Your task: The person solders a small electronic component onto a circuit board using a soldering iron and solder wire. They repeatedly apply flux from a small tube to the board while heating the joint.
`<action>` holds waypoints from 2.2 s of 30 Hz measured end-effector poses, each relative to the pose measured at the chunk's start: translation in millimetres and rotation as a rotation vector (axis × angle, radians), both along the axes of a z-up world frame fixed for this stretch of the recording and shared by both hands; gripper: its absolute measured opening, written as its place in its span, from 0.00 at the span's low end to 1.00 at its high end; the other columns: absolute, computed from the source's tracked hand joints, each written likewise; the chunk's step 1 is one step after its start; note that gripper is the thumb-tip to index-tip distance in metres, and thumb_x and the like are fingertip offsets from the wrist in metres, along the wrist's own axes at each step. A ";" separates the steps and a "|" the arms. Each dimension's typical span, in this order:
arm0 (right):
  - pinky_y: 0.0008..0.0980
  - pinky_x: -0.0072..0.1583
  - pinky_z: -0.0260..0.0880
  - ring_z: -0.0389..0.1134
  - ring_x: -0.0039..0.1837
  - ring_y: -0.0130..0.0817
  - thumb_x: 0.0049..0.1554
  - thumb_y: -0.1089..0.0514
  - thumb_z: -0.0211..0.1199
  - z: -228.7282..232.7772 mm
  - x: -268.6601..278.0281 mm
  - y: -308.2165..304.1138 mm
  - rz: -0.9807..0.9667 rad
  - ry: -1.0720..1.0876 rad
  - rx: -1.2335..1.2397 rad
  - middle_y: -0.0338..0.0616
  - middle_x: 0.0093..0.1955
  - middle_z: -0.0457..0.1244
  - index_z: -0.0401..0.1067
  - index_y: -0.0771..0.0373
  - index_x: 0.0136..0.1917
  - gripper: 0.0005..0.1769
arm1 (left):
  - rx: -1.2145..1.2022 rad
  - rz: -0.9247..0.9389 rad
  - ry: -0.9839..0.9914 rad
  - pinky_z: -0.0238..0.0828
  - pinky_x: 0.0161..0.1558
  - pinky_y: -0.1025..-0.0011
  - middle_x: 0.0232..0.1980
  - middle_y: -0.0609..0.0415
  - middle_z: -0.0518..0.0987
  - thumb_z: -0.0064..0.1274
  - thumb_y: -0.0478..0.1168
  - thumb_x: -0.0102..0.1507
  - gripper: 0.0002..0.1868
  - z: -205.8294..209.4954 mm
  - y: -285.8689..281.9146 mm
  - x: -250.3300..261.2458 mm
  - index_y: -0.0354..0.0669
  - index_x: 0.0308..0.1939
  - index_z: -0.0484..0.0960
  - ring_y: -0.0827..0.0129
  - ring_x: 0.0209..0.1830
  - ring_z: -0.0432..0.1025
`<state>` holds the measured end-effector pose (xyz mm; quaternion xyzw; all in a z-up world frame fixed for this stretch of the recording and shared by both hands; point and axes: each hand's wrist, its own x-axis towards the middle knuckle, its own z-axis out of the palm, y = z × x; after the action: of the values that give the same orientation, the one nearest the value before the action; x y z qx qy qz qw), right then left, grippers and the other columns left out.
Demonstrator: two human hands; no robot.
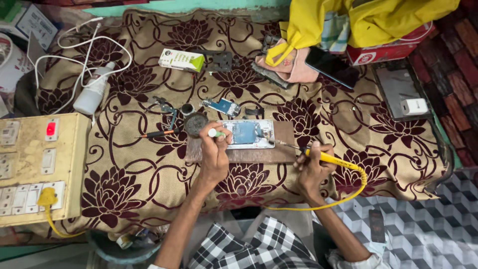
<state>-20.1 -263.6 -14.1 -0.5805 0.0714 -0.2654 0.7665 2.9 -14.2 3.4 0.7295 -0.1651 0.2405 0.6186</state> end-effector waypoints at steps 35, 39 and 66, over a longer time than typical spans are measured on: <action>0.20 0.30 0.55 0.57 0.27 0.19 0.72 0.49 0.53 10.6 16.7 10.2 -0.026 -0.068 -0.231 0.37 0.28 0.59 0.59 0.61 0.44 0.18 | 0.138 0.108 -0.180 0.67 0.49 0.63 0.38 0.50 0.70 0.31 0.25 0.73 0.23 5.9 2.5 -10.0 0.41 0.69 0.44 0.65 0.37 0.66; 0.21 0.29 0.55 0.57 0.26 0.20 0.70 0.50 0.55 12.2 18.7 13.0 -0.033 -0.049 -0.127 0.38 0.28 0.59 0.60 0.63 0.45 0.16 | 0.171 0.149 -0.224 0.67 0.46 0.62 0.39 0.48 0.70 0.34 0.21 0.69 0.27 6.2 3.4 -8.6 0.39 0.69 0.46 0.63 0.38 0.67; 0.19 0.29 0.55 0.58 0.26 0.21 0.71 0.49 0.55 11.6 21.8 10.5 -0.014 0.001 -0.224 0.40 0.28 0.61 0.60 0.62 0.44 0.18 | 0.168 0.061 -0.309 0.70 0.31 0.69 0.37 0.47 0.72 0.37 0.16 0.65 0.31 -2.8 0.2 -2.4 0.48 0.66 0.50 0.64 0.32 0.69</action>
<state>1.7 -253.1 -2.5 -0.6620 0.0458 -0.2768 0.6950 0.5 -14.0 0.5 0.7375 -0.2556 0.3537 0.5154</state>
